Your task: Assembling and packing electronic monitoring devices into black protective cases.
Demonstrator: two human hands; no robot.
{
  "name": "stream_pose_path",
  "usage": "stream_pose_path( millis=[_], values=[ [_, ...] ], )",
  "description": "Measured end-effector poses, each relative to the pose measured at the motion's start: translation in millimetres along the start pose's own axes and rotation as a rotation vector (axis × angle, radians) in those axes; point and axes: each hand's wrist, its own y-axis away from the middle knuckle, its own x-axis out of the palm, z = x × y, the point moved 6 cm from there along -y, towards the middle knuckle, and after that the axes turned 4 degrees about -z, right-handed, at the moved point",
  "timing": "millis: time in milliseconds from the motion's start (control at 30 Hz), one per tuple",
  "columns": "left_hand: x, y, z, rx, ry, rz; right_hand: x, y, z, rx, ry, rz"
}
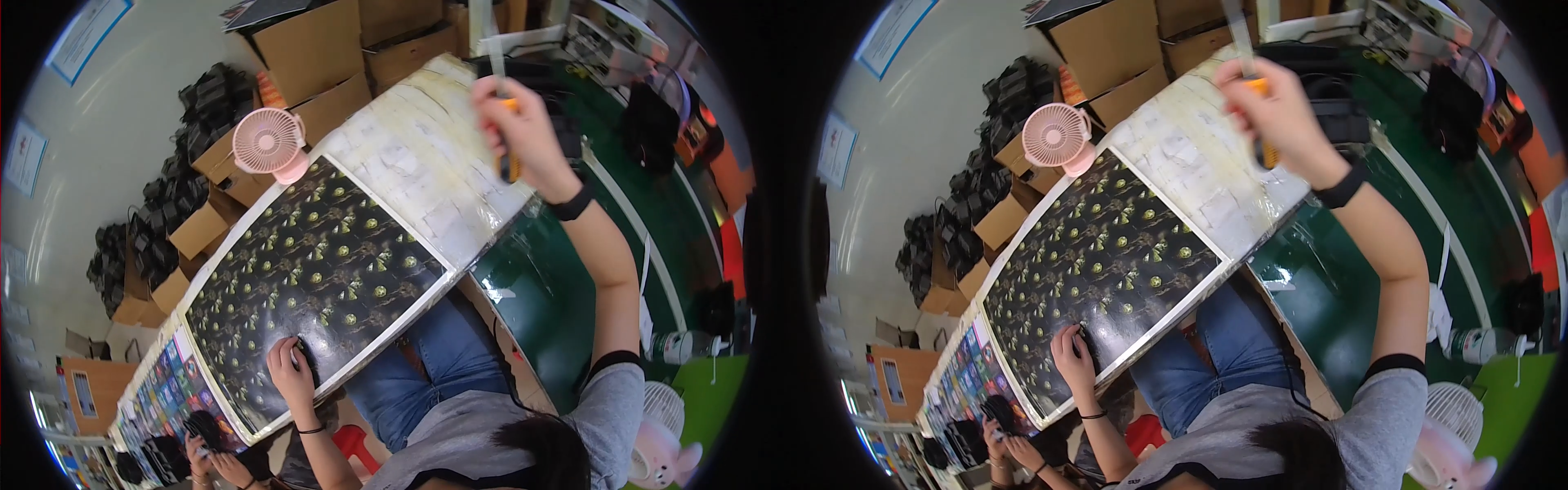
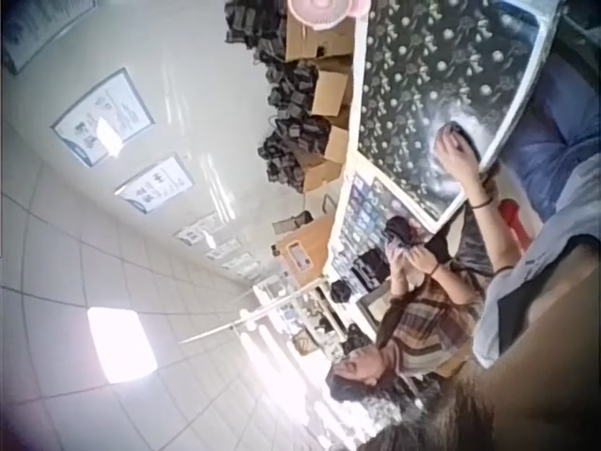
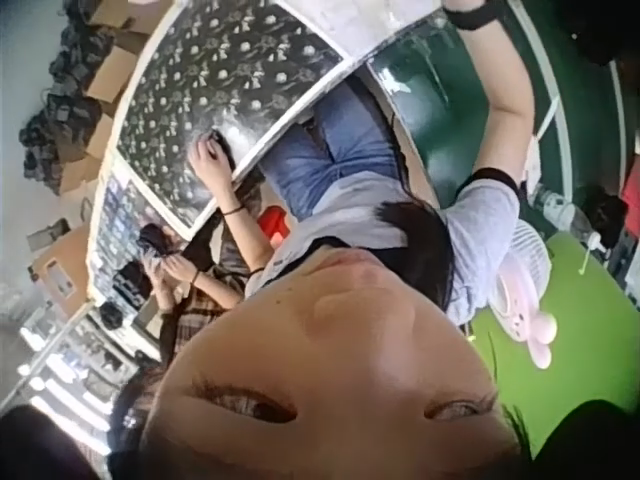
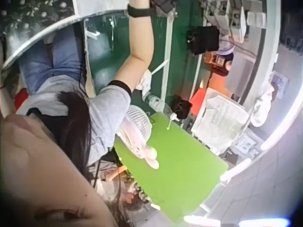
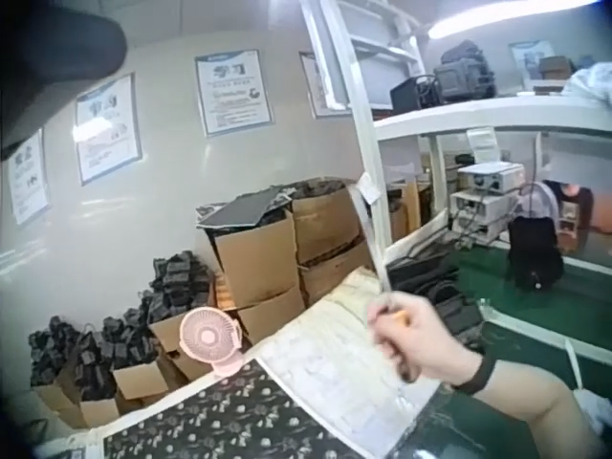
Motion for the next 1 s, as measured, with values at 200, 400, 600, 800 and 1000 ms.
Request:
stream_pose_path(
  millis=[200,400,600,800,1000],
  values=[
    [3,2,-4,0.002,0.011,0.003,56,36,23,0.080,-0.053,0.396],
    [-1,1,-5,-0.002,0.033,-0.002,-27,-16,-2,-0.322,0.265,-0.110],
    [0,-1,-7,-0.017,0.032,0.010,-219,-63,-44,-0.367,0.542,-0.696],
    [1,-5,-9,-0.020,0.001,0.007,-441,-30,-146,0.177,0.879,-1.051],
    [-4,-3,0,-0.060,0.011,-0.012,-509,-11,-223,0.424,0.283,-1.024]
  ],
)
